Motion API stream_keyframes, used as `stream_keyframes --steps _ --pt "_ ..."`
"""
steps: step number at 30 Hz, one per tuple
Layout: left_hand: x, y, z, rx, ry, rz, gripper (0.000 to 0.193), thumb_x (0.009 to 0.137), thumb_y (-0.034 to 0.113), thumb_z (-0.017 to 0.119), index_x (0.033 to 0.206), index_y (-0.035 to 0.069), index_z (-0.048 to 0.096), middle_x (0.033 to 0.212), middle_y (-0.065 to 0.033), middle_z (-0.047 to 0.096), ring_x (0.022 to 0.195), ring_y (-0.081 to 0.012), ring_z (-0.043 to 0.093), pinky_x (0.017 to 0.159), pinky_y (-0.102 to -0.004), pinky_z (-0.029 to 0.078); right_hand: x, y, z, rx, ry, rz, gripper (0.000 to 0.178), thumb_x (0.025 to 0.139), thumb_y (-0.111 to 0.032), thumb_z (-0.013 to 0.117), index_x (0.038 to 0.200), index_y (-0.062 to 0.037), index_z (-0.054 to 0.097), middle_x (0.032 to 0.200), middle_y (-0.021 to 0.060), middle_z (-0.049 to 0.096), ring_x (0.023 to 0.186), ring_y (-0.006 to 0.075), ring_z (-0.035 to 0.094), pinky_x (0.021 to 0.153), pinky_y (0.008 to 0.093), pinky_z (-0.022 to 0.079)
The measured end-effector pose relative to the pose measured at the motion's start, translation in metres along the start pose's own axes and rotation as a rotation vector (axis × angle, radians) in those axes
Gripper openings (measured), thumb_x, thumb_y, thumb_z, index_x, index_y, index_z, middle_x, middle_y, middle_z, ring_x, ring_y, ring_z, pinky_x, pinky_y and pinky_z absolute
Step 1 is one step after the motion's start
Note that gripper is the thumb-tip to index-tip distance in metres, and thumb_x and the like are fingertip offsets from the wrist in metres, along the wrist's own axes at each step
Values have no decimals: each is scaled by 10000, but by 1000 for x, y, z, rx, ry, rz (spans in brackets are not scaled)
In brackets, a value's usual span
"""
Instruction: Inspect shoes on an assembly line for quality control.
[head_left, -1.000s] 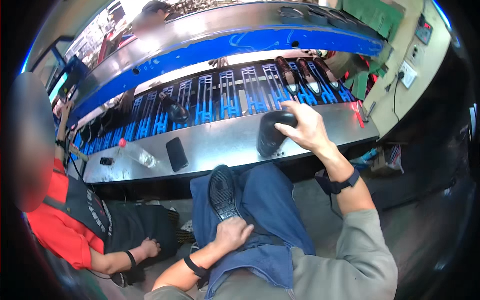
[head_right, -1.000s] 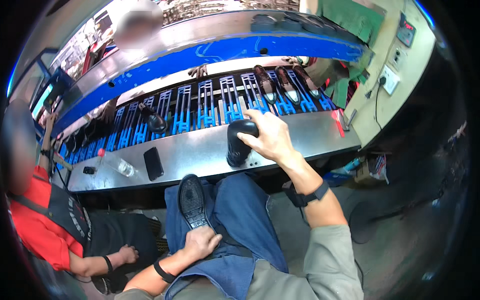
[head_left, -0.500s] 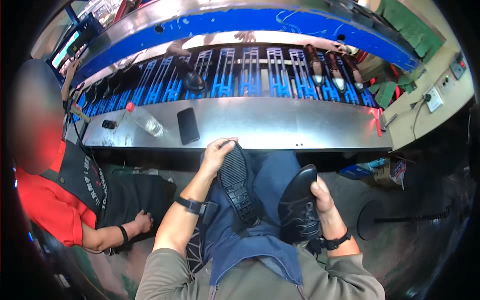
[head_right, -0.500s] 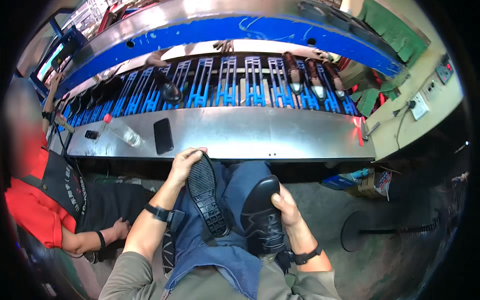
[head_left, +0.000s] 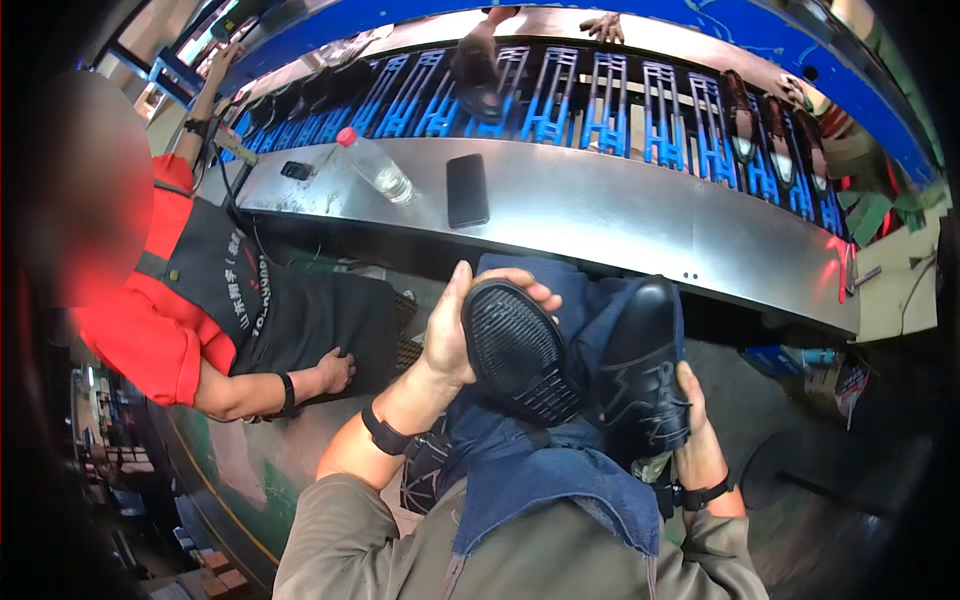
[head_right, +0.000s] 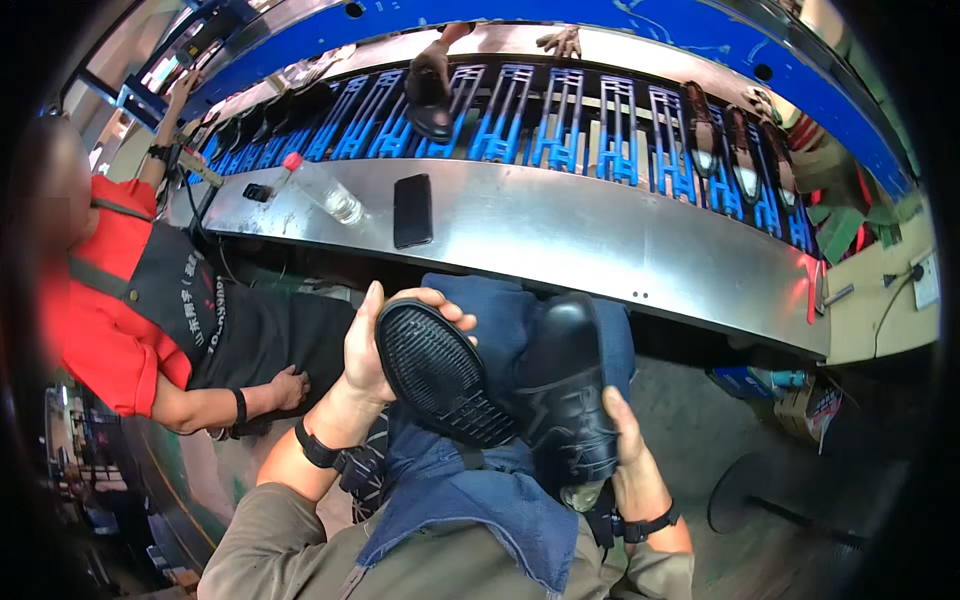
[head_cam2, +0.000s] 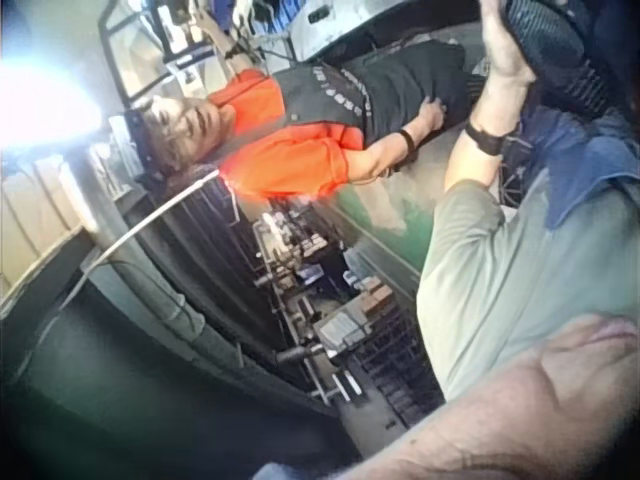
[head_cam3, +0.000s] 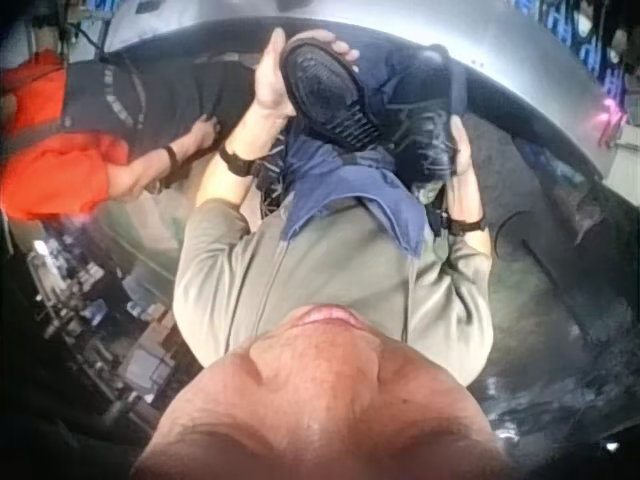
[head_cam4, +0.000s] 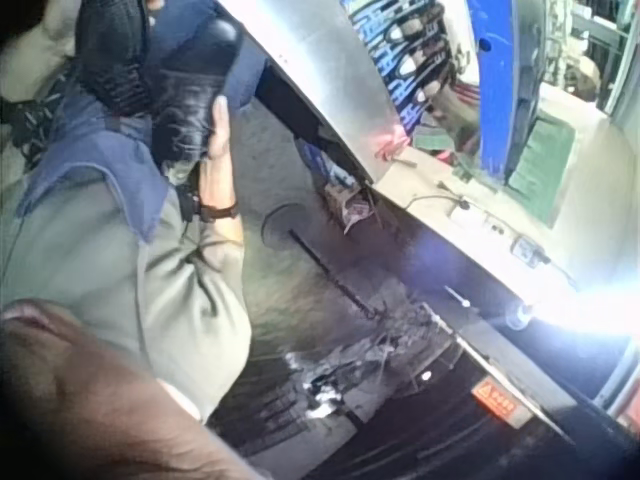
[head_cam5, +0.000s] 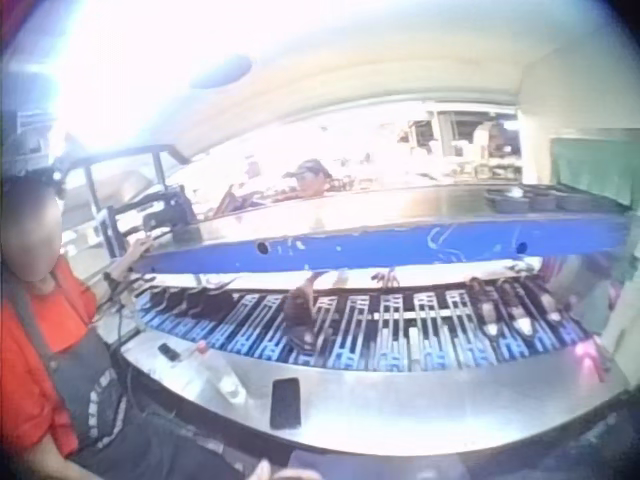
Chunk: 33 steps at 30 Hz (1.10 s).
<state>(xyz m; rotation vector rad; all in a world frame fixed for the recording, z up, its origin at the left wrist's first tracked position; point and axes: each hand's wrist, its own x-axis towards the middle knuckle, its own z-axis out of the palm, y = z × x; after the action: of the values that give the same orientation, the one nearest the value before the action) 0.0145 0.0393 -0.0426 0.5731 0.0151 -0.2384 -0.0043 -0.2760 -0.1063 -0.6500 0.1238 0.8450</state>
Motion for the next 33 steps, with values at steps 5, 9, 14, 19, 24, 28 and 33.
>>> stream_keyframes --steps 5,9,14,19,24,28,33 --pt "-2 -18 34 374 -19 68 700 1081 491 186 1220 -61 594 1162 -249 658 1172 -423 617 1040 -541 491 10 -25 57 -544 -366 29 833 973 -613 490 1404 98 461 1250 146 627 1139 184 584 986 313 450" --pt "-7 -18 50 658 -109 87 674 1067 419 200 1177 -100 615 1144 -278 665 1163 -426 623 1035 -522 491 4 0 48 -622 -360 -101 845 976 -615 463 1417 104 451 1260 164 626 1163 215 586 1003 328 448" --pt "-10 -14 68 814 -118 116 630 1027 346 254 1153 -134 642 1124 -299 680 1128 -422 645 1030 -512 493 0 -4 52 -630 -319 -134 807 976 -585 454 1403 100 469 1252 178 635 1158 234 597 1003 341 450" --pt "-12 -16 72 827 -146 136 606 1028 329 272 1192 -121 643 1192 -252 687 1124 -319 658 1041 -391 474 0 -7 52 -639 -317 -144 784 979 -574 457 1387 94 488 1249 177 636 1156 232 597 994 339 452" --pt "-12 -17 73 857 -135 156 605 1030 330 273 1192 -121 643 1190 -250 688 1104 -315 663 1028 -387 482 1 -6 50 -614 -322 -130 768 988 -564 456 1387 91 489 1241 172 639 1151 221 596 987 332 453" --pt "-10 -17 76 860 -115 141 626 1024 365 289 1177 -132 638 1170 -285 678 1110 -367 656 1027 -441 487 2 -5 48 -578 -323 -136 752 994 -555 456 1383 87 494 1222 161 645 1130 210 601 970 326 459" --pt "-9 -18 79 857 -95 119 644 1019 395 309 1165 -141 634 1152 -321 666 1123 -416 647 1036 -497 485 3 -6 48 -597 -323 -148 730 1002 -547 458 1366 83 508 1181 141 651 1082 190 606 930 310 470"
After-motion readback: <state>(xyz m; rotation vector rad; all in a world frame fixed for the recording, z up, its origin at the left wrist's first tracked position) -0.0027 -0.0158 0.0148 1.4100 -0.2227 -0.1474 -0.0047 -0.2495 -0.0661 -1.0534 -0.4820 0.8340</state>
